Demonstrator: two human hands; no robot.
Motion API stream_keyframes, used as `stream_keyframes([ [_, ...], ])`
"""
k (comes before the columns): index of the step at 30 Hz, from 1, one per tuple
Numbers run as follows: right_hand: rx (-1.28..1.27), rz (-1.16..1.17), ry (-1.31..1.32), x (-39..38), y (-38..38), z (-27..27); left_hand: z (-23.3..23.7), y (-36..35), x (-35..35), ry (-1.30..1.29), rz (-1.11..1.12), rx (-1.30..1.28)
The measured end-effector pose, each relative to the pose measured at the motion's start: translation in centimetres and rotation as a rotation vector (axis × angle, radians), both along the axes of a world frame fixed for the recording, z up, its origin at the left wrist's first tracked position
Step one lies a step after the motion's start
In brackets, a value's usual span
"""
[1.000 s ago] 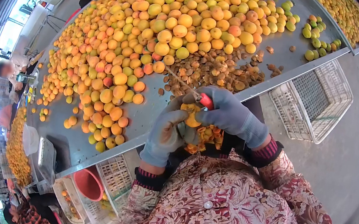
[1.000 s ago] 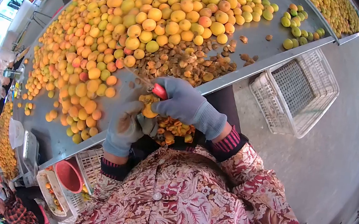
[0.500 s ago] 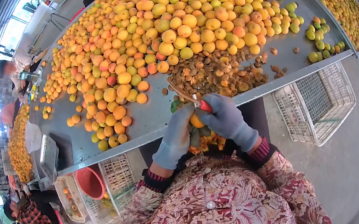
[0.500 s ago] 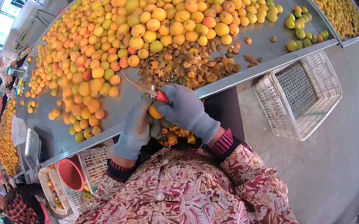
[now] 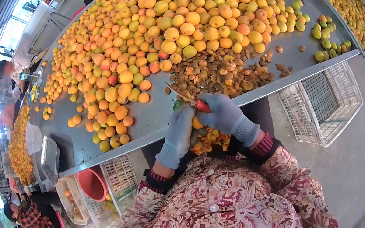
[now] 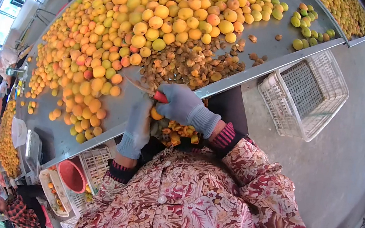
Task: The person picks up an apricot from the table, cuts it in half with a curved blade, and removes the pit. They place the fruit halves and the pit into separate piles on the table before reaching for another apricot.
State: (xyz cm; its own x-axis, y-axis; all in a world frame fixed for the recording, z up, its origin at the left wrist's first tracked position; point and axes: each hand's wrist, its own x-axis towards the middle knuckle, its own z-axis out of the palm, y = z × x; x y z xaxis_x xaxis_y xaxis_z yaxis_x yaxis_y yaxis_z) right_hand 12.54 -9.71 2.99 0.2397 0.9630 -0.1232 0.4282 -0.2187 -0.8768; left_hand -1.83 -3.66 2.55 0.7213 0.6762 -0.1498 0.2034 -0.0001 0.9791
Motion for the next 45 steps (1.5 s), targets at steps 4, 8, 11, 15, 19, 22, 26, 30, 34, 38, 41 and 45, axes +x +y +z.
stream_keyframes([
  [4,0.000,0.032,-0.152,0.1,0.0,-0.2,-2.9,1.1,-0.4,0.006,-0.057,0.625],
  [8,-0.036,-0.058,-0.090,-0.5,0.0,-0.7,0.6,-0.8,0.7,-0.045,0.041,-0.221],
  [11,0.065,-0.192,0.366,-0.5,0.2,-2.9,-1.0,0.5,-0.3,0.025,-0.017,-0.399],
  [15,0.255,-0.159,0.913,0.4,-0.9,-2.0,0.1,0.5,-1.3,-0.362,-0.003,-1.000],
  [19,0.199,-0.278,1.058,2.0,-0.8,-0.8,1.2,-0.3,-2.7,-0.088,-0.191,-0.501],
  [22,0.209,-0.429,0.702,3.3,0.0,-1.3,-2.5,-1.2,-3.4,0.047,-0.384,0.306],
  [26,0.049,-0.544,-0.045,6.1,0.5,-5.4,-8.1,-1.4,-4.3,0.518,-0.523,0.609],
  [30,0.170,-0.681,0.720,6.4,0.0,-4.3,-5.1,-1.5,-4.8,0.402,-0.488,0.577],
  [34,0.217,-0.724,0.820,6.6,-0.4,-3.1,-1.9,4.9,-8.1,0.387,0.015,0.653],
  [38,0.217,-0.582,0.839,6.9,-0.9,-2.7,1.9,12.5,-7.5,0.652,0.540,0.424],
  [41,0.210,-0.599,0.807,6.6,-0.8,-1.6,-1.4,16.5,-7.9,0.767,0.472,0.711],
  [45,0.125,-0.606,0.757,6.9,-1.1,-3.1,-3.5,18.1,-8.0,0.867,0.360,0.692],
])
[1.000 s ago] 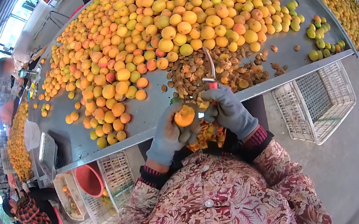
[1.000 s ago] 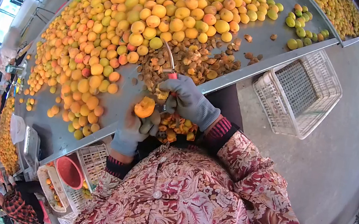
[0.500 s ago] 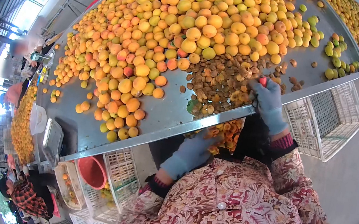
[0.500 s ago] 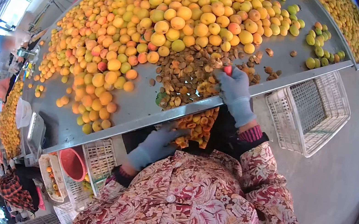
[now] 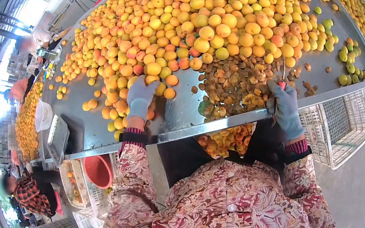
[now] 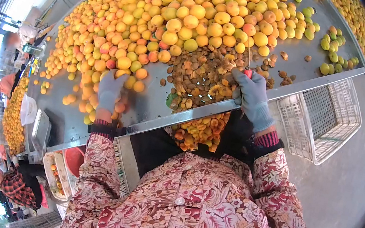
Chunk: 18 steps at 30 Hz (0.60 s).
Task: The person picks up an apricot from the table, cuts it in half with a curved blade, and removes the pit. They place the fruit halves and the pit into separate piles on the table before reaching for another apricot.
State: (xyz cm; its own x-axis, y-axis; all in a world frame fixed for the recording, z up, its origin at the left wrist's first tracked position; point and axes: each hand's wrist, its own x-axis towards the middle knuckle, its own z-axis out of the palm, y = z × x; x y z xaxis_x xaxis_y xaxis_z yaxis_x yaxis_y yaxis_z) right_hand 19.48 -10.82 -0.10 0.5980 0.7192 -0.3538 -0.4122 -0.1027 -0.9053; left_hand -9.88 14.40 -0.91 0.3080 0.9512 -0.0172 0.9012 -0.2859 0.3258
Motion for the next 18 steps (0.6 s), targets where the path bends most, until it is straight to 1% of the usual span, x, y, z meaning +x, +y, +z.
stream_keyframes([
  [1,-0.082,-0.016,-0.032,0.3,-0.2,-0.8,0.6,0.0,0.0,-0.148,-0.086,0.006],
  [2,-0.157,-0.036,-0.066,0.7,-0.2,-1.3,1.1,-0.5,-0.2,-0.150,-0.087,0.015],
  [3,-0.151,-0.041,-0.065,0.6,-0.4,-1.2,3.1,-2.6,0.1,-0.649,-0.137,-0.224],
  [4,-0.338,-0.019,-0.609,0.1,-1.0,-1.0,4.6,-4.7,0.2,-1.143,-0.176,-0.475],
  [5,-0.517,0.017,-1.156,-0.4,-1.4,-0.6,5.7,-6.3,0.3,-1.140,-0.163,-0.475],
  [6,-0.704,0.105,-1.090,-0.9,-1.4,0.9,6.6,-7.7,0.5,-1.355,-0.231,-0.581],
  [7,-0.700,0.109,-1.094,-1.3,-1.5,1.2,7.0,-8.7,0.5,-1.573,-0.310,-0.685],
  [8,-0.804,0.151,-1.101,-1.7,-1.9,1.6,7.0,-9.3,0.5,-1.665,-0.392,-0.760],
  [9,-0.910,0.190,-1.108,-2.0,-2.3,2.0,7.2,-10.1,0.9,-1.676,-0.400,-0.757],
  [10,-0.911,0.181,-1.116,-2.3,-2.9,2.2,7.4,-10.9,1.3,-1.812,-0.376,-0.815],
  [11,-0.852,0.193,-1.148,-2.6,-3.6,2.3,7.6,-11.5,1.5,-1.945,-0.352,-0.873],
  [12,-0.791,0.203,-1.181,-2.8,-4.2,2.3,7.6,-11.6,1.6,-1.964,-0.378,-0.880],
  [13,-0.792,0.197,-1.187,-3.1,-5.2,1.8,7.6,-11.8,1.5,-1.968,-0.386,-0.881],
  [15,-0.382,0.128,-1.335,-3.3,-6.5,1.2,7.5,-12.0,1.4,-1.936,-0.476,-0.828],
  [16,-0.477,0.177,-0.959,-3.1,-6.6,1.5,7.4,-12.1,1.3,-1.941,-0.474,-0.827],
  [17,-0.480,0.176,-0.961,-2.9,-6.6,2.0,7.3,-12.2,1.3,-1.917,-0.504,-0.815],
  [18,-0.342,0.170,-0.604,-3.4,-6.0,4.4,7.3,-12.4,1.5,-1.890,-0.536,-0.806],
])
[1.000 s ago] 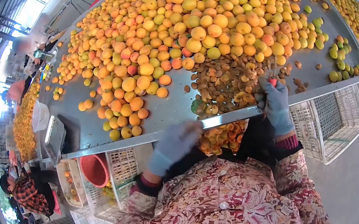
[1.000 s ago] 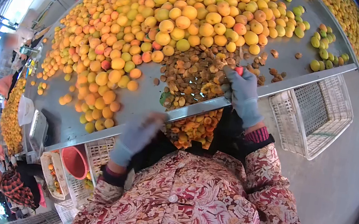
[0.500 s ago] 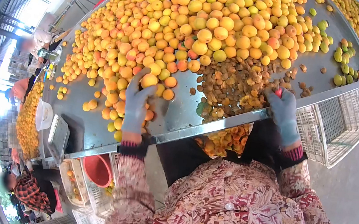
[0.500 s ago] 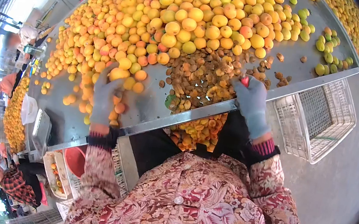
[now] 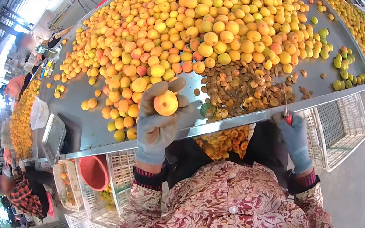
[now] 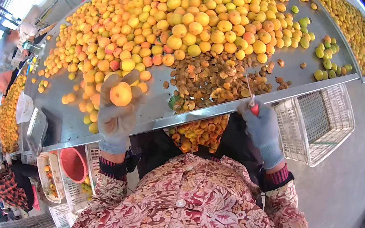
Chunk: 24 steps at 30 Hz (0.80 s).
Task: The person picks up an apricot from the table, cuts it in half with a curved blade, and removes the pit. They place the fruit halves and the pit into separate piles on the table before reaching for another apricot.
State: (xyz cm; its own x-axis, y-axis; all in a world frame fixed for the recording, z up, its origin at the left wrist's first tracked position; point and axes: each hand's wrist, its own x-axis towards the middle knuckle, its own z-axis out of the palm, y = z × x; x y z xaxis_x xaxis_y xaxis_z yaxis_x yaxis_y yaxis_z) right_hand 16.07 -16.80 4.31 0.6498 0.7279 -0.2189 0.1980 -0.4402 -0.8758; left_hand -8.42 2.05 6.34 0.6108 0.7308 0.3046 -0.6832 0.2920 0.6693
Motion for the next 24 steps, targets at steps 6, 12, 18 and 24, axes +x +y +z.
stream_keyframes([
  [6,0.271,0.397,0.643,-4.7,3.0,6.7,0.8,-1.4,1.3,0.047,-0.006,-0.030],
  [12,0.520,0.454,0.696,-5.9,4.6,9.9,0.0,-1.7,1.9,0.084,-0.070,0.009],
  [18,1.004,0.116,0.689,-6.2,9.1,10.9,0.7,-4.6,3.6,0.193,-0.140,-0.033],
  [24,1.034,0.094,0.444,-6.3,9.2,8.8,0.3,-5.7,4.2,0.099,-0.179,-0.053],
])
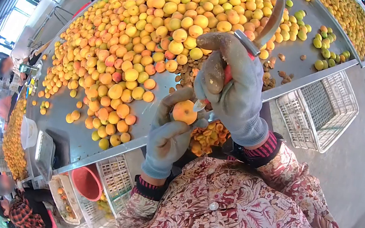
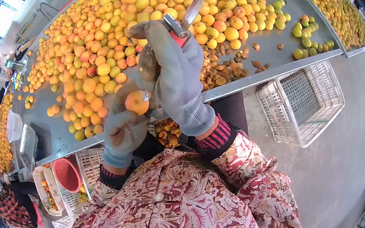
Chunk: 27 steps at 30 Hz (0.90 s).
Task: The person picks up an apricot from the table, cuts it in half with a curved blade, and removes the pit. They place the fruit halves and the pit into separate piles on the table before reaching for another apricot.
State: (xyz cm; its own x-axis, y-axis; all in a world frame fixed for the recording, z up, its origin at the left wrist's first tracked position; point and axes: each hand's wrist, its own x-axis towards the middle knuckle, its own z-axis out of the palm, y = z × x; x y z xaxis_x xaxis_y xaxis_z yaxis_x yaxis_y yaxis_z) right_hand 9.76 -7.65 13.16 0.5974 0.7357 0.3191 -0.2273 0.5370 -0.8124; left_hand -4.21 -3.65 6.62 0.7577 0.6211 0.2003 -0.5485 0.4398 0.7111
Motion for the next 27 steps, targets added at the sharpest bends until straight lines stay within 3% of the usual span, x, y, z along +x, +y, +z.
stream_keyframes([
  [2,-0.019,-0.080,-0.239,0.3,-0.1,-0.4,0.0,-0.2,0.2,-0.008,0.029,0.044],
  [3,-0.019,-0.081,-0.239,0.3,0.0,-0.7,-0.1,-0.3,0.2,-0.007,0.027,0.044],
  [5,0.030,-0.034,-0.111,0.2,0.1,-1.0,-0.4,-0.3,0.1,0.181,0.155,0.300],
  [9,0.031,-0.115,-0.287,0.4,0.0,-1.3,-0.8,-0.3,0.0,0.120,0.112,0.282],
  [11,0.041,-0.071,-0.212,0.4,0.1,-1.4,-0.2,-0.5,0.2,0.323,0.188,0.481],
  [12,0.040,-0.071,-0.212,0.3,0.0,-1.0,-0.2,-0.4,0.2,0.323,0.188,0.480],
  [14,-0.093,0.065,0.110,0.0,-0.4,0.2,-0.4,-0.4,-0.1,0.312,0.134,0.403],
  [18,-0.113,0.137,0.142,-0.5,-0.1,0.1,-0.8,-0.3,-0.6,0.284,0.026,0.248],
  [21,-0.211,0.083,-0.038,-1.0,-0.1,0.5,-0.7,-0.3,-0.6,0.269,-0.028,0.170],
  [23,-0.284,0.062,-0.164,-1.1,-0.1,0.4,-0.2,-0.6,-0.3,0.638,0.173,0.773],
  [24,-0.284,0.063,-0.164,-0.3,0.5,-0.4,-0.3,-0.6,0.0,0.638,0.174,0.773],
  [26,0.237,0.574,0.903,2.0,1.8,-3.7,-0.7,-0.7,0.5,0.410,0.141,0.207],
  [27,0.230,0.582,0.900,1.9,1.9,-4.7,-0.8,-1.2,0.5,0.407,0.150,0.203],
])
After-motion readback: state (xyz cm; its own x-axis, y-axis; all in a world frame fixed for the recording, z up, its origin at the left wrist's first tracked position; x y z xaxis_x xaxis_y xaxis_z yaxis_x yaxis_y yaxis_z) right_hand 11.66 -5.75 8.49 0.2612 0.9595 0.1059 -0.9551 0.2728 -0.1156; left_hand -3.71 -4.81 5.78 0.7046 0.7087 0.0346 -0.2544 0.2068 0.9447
